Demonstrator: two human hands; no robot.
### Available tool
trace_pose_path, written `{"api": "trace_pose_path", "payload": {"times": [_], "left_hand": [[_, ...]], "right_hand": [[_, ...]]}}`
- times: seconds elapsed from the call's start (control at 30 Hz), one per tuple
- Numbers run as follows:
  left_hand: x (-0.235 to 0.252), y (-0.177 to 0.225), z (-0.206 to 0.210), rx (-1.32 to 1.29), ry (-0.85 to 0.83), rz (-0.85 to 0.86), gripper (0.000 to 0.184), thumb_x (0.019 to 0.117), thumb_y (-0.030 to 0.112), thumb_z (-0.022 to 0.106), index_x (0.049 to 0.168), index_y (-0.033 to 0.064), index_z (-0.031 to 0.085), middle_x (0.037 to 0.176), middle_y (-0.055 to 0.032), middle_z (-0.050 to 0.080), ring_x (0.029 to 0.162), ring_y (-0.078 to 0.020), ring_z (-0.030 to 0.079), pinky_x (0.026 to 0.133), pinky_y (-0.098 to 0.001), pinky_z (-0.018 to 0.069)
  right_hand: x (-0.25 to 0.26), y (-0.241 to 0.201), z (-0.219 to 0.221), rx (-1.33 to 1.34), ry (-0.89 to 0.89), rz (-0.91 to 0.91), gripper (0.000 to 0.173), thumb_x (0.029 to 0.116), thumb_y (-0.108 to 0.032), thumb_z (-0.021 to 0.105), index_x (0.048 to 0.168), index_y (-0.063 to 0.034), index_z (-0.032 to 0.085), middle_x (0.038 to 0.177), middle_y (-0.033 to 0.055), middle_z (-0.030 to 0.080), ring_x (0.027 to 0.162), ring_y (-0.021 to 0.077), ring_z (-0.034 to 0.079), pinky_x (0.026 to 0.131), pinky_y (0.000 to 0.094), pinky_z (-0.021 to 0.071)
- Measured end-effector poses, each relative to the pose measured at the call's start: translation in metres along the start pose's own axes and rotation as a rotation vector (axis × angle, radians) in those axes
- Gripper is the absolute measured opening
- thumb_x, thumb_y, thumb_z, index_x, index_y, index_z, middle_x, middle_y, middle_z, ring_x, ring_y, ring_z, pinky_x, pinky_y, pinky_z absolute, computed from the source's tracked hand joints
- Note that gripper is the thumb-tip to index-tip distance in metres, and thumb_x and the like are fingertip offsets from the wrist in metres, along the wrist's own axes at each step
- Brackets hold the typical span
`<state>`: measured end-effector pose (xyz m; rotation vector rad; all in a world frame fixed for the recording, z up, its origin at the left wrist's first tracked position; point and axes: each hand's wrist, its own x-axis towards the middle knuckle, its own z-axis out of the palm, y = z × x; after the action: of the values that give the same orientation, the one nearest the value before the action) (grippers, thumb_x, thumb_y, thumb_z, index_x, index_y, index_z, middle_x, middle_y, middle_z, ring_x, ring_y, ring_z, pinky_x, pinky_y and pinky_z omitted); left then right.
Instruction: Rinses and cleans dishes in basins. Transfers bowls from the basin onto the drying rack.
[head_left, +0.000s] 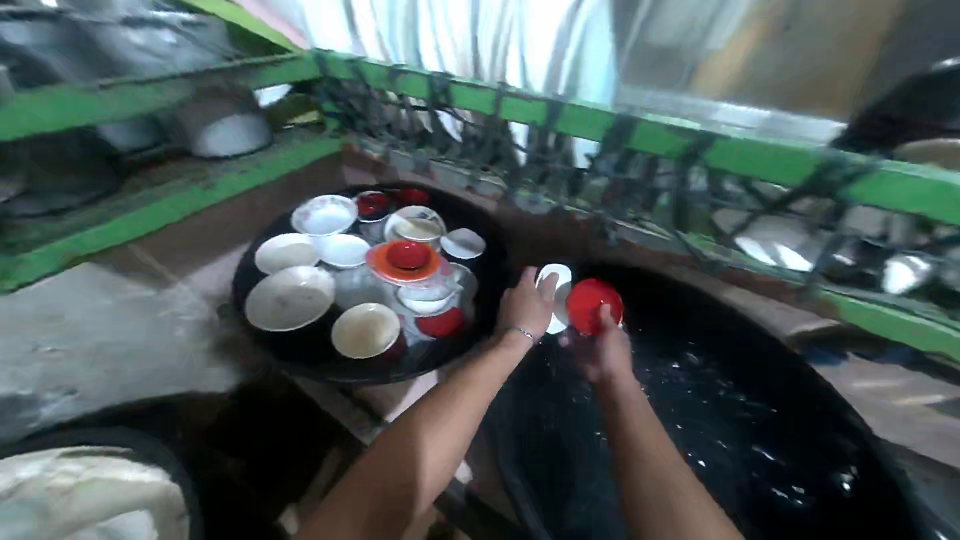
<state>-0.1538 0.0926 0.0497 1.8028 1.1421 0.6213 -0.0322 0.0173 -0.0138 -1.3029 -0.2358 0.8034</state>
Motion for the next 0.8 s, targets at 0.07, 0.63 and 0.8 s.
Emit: {"api": "trace_pose_path", "payload": {"times": [0.07,0.63,0.8], "left_hand": [[0.002,-0.014,-0.038,-0.031,0.096,-0.033,0.055,0.1094,0.050,0.041,0.145,0.0104,0.053,0.119,-0.0245,0.069,0.113,-0.0416,0.067,0.097,-0.0626,0.0515],[-0.035,-0.150,-0.248,0.599,0.316,-0.084,0.073,0.0865,0.029,0.078,0.152,0.0131,0.050,0.161,-0.0225,0.036,0.151,-0.0446,0.029,0.116,-0.0744,0.0244],[-0.020,-0.209,-0.272,0.819,0.048,-0.395,0.094,0.0845,0.036,0.079,0.163,0.0163,0.031,0.163,-0.0286,0.030,0.150,-0.0534,0.022,0.114,-0.0786,0.0177]], "right_hand": [[-0.007,-0.006,0.049,-0.117,-0.101,-0.049,0.042,0.1118,-0.035,0.040,0.144,-0.0078,0.043,0.102,0.0154,0.067,0.067,0.0220,0.067,0.054,0.0397,0.0586],[-0.040,0.059,0.170,-0.985,-0.140,-0.552,0.063,0.0999,-0.033,0.066,0.151,-0.0013,0.046,0.157,0.0302,0.037,0.143,0.0453,0.042,0.113,0.0609,0.0412],[-0.041,0.071,0.168,-1.177,-0.154,-0.693,0.056,0.0987,-0.033,0.066,0.146,-0.0046,0.054,0.161,0.0249,0.035,0.148,0.0435,0.036,0.117,0.0612,0.0374]]}}
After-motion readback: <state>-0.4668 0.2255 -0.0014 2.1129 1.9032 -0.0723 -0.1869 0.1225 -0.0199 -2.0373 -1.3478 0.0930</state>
